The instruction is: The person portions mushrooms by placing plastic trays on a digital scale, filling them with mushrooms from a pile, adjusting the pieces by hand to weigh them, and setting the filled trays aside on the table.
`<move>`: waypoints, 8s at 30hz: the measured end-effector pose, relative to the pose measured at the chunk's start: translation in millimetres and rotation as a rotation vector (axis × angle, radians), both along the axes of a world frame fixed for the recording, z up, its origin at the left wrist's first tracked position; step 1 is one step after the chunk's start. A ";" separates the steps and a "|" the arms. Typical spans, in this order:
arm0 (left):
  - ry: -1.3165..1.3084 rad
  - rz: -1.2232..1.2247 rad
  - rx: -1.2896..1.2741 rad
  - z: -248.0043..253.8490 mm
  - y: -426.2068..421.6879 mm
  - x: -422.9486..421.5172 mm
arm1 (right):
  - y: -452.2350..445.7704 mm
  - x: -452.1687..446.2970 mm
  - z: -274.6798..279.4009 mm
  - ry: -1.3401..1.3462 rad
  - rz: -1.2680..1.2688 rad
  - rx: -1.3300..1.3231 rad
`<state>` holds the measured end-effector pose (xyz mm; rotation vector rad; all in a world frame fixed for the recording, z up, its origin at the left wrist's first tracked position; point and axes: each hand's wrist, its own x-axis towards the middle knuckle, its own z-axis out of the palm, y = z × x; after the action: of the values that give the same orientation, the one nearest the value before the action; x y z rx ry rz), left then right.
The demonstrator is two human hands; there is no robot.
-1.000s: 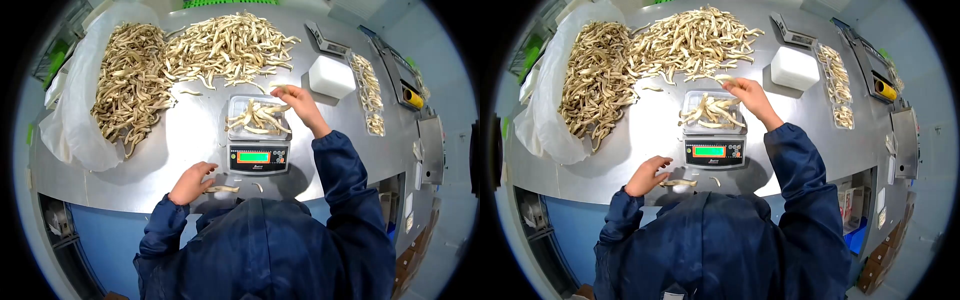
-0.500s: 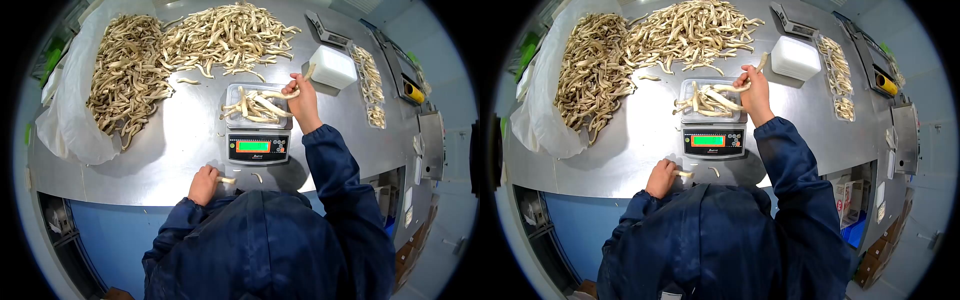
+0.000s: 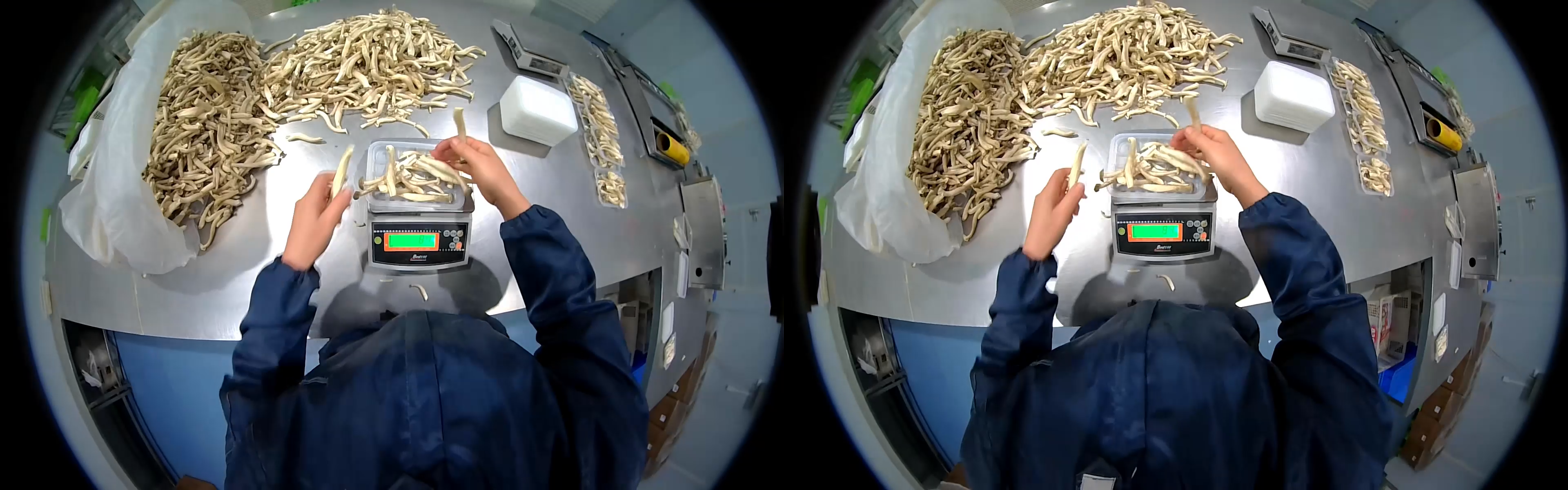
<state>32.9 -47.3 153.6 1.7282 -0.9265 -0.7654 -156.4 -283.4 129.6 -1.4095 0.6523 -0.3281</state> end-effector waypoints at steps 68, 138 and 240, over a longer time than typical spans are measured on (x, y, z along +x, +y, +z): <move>-0.662 -0.470 0.125 51.3 -79.1 47.2 | 27.9 4.2 5.6 0.056 0.251 -1.314; -0.660 -0.480 0.239 -115.6 91.3 -96.2 | 188.1 -86.9 -84.0 0.330 0.309 -0.737; -0.123 0.032 -0.076 -14.8 -100.2 1.0 | 79.3 -141.4 -3.3 0.058 -0.502 -0.109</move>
<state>33.9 -147.6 138.8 1.7342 -0.9954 -0.6009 -297.8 -204.0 126.3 -1.3488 1.0491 -0.7287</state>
